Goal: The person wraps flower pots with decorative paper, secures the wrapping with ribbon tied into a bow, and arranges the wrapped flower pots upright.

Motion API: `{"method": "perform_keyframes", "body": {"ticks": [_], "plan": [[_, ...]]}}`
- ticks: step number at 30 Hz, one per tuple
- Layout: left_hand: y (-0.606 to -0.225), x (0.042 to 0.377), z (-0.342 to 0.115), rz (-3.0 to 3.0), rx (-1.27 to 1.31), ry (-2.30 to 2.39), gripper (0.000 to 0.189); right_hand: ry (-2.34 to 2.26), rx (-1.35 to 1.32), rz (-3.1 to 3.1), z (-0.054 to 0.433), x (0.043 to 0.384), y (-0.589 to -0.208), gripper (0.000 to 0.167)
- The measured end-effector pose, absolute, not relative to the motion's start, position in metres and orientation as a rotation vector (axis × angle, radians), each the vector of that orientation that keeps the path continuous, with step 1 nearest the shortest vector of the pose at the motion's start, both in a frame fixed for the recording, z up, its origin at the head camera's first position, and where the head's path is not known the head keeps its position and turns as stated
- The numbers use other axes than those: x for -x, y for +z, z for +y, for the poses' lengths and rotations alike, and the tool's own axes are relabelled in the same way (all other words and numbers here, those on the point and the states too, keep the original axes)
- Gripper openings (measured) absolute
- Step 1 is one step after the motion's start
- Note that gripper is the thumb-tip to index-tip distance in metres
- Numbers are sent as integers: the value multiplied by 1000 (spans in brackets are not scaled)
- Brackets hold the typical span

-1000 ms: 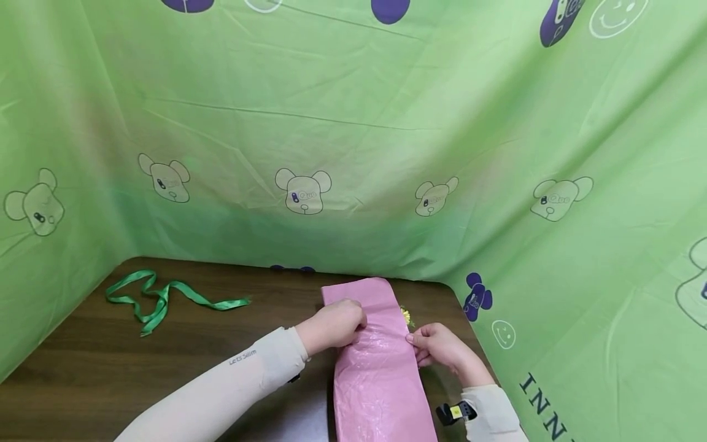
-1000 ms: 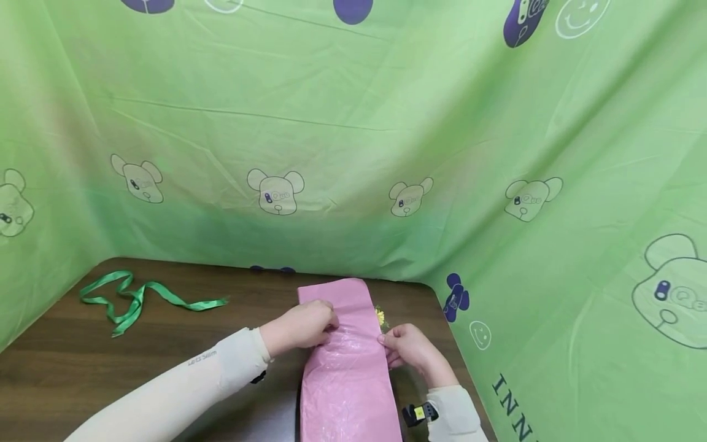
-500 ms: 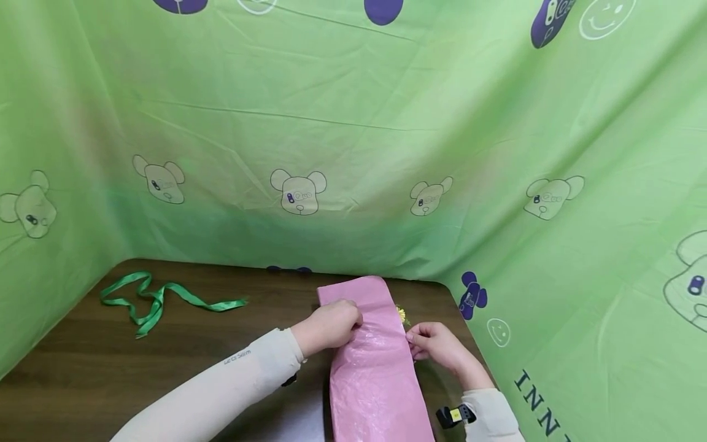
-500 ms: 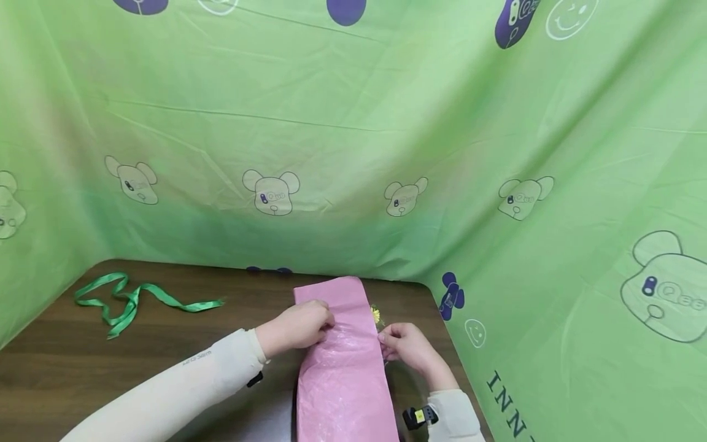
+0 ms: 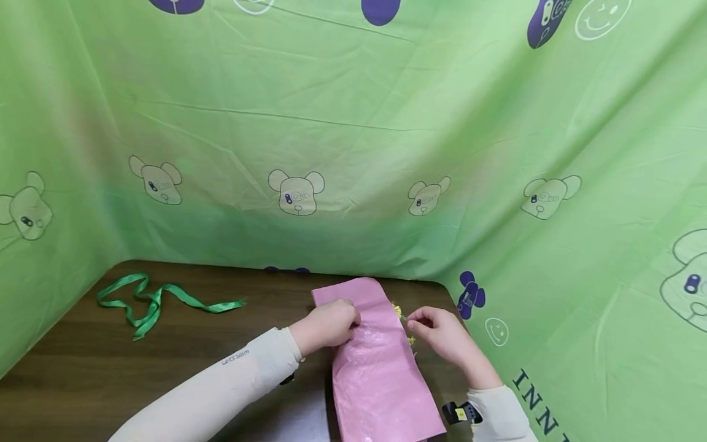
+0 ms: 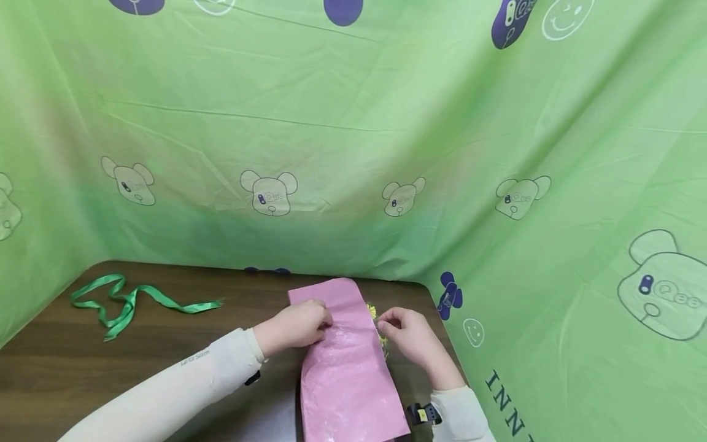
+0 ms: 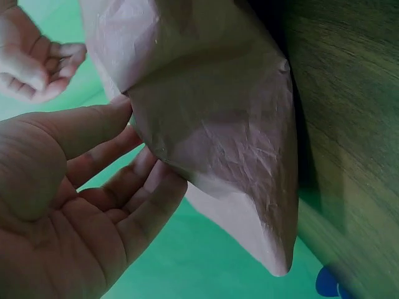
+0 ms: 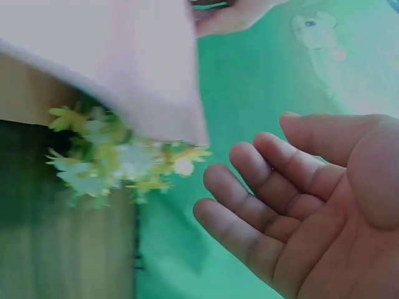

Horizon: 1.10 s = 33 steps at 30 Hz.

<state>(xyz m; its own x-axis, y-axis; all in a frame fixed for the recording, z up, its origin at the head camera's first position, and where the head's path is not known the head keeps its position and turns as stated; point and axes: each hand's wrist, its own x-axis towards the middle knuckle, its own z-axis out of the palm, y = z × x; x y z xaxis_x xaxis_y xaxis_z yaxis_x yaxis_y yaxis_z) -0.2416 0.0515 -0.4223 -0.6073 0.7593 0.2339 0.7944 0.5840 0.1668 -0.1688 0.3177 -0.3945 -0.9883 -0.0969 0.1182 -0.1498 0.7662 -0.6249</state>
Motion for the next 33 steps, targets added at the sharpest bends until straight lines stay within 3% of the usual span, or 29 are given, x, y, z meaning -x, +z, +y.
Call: {"method": "perform_keyframes", "body": {"ticks": [11,33], "plan": [[-420,239,51,-2633,1285,-364,31,977,-329,-2869,293,165,-369,13],[-430,234,57,-2645,1154,-367,22,771,-604,-2944,236,177,-396,8]]}}
